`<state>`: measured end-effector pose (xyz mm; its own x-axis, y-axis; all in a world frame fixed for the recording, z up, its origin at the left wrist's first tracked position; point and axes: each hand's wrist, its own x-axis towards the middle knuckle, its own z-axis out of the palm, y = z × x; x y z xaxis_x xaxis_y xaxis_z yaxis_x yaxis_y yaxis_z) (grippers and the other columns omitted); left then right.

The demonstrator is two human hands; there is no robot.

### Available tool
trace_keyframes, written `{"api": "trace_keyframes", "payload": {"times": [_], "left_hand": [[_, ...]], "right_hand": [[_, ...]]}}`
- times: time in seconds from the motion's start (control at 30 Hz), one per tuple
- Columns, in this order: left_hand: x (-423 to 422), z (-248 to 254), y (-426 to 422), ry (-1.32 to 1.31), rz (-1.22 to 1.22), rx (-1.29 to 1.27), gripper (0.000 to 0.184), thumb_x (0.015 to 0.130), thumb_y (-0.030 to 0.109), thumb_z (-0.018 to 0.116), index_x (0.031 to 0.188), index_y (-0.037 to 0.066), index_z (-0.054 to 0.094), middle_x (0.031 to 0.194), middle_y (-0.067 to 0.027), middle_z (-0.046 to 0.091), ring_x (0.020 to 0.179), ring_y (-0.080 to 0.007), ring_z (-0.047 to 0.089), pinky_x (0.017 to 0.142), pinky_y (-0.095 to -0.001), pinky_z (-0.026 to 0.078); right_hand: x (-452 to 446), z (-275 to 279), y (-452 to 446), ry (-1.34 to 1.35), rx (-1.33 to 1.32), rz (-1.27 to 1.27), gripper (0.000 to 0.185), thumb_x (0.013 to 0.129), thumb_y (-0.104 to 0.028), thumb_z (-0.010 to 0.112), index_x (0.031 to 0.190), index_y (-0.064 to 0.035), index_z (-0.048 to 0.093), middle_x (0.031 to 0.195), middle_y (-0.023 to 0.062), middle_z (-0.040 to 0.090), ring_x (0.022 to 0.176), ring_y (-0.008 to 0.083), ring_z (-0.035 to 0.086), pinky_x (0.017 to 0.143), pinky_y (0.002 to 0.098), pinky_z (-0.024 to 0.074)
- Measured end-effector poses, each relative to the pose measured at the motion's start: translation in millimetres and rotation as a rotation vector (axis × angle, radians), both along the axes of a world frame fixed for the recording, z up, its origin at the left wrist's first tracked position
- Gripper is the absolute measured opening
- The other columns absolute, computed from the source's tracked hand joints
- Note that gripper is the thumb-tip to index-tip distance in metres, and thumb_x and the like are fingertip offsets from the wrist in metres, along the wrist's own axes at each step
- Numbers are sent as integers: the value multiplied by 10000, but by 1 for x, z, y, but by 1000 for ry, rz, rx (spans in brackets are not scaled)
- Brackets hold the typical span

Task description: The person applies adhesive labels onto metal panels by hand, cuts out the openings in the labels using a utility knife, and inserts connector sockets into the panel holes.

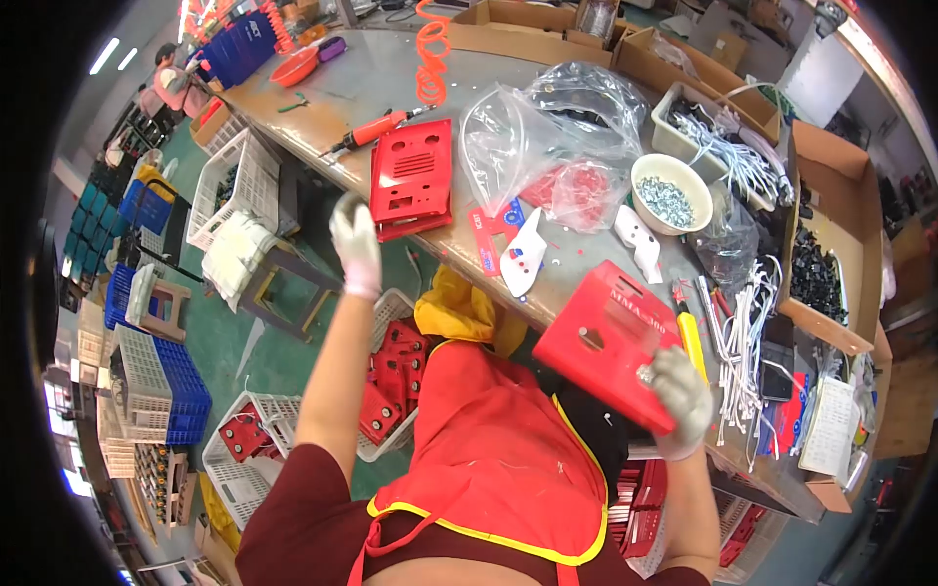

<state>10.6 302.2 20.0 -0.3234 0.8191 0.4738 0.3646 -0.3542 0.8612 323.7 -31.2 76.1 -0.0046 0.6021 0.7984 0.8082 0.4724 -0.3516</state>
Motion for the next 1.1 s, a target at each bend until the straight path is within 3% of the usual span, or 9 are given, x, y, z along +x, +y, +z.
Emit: {"api": "trace_keyframes", "payload": {"times": [0.07,0.13,0.2,0.4,0.57,0.7,0.8,0.93,1.1], "left_hand": [[27,-28,-41,-231,-307,-29,403,803,199,602,1144,-10,549,1145,-216,531,1039,-334,536,926,-373,420],[43,-25,-78,537,-484,60,573,718,272,704,1213,54,514,1189,-185,527,1107,-318,507,987,-399,366],[66,-13,-101,963,-320,190,724,611,375,767,1226,98,505,1225,-119,536,1164,-287,482,1032,-467,300],[70,-24,-70,1280,-615,168,631,675,370,714,1229,143,515,1263,-43,530,1213,-210,452,1063,-480,251],[66,-11,-72,1267,-760,309,286,712,231,663,986,155,638,1012,-14,640,894,-212,615,798,-361,475],[63,-16,-59,1119,-744,393,214,752,193,594,960,163,638,933,-41,655,687,-224,636,566,-335,510],[73,-20,-57,1023,-676,353,227,787,213,577,1004,181,635,994,-32,650,676,-221,638,570,-346,516],[93,0,-62,896,-750,292,243,799,160,573,1034,106,601,1041,-54,626,789,-260,636,658,-347,519],[83,35,-73,640,-620,327,170,776,114,608,939,72,586,945,-94,633,815,-286,625,664,-366,512]], "right_hand": [[4,-23,-11,-187,-101,33,180,705,-34,634,860,-59,548,948,130,605,859,331,629,913,513,443],[1,-41,-19,-249,-180,-8,231,658,-81,629,880,-73,566,937,114,586,907,327,611,926,511,421],[-2,-51,-21,-235,-250,-57,244,662,-76,615,903,-77,574,934,113,586,901,329,603,870,500,430],[7,-60,-29,-234,-496,-34,291,661,-8,584,939,-94,584,1011,105,571,993,326,561,852,479,395],[7,-51,-35,-267,-616,-65,334,645,27,576,951,-104,605,1067,94,565,1067,310,531,905,485,374],[8,-22,-30,-223,-665,-77,411,611,63,544,982,-96,622,1084,103,571,1064,320,530,938,487,379],[0,4,7,-79,-567,52,472,590,62,543,1028,-96,621,1079,104,579,989,319,558,901,434,429],[-38,12,83,-292,-470,307,391,701,-33,590,1089,-81,578,1088,136,548,1052,321,524,908,431,413],[-24,-30,146,-522,-708,-38,341,760,-200,576,1082,-88,591,1176,145,522,1167,360,437,985,454,340]]}}
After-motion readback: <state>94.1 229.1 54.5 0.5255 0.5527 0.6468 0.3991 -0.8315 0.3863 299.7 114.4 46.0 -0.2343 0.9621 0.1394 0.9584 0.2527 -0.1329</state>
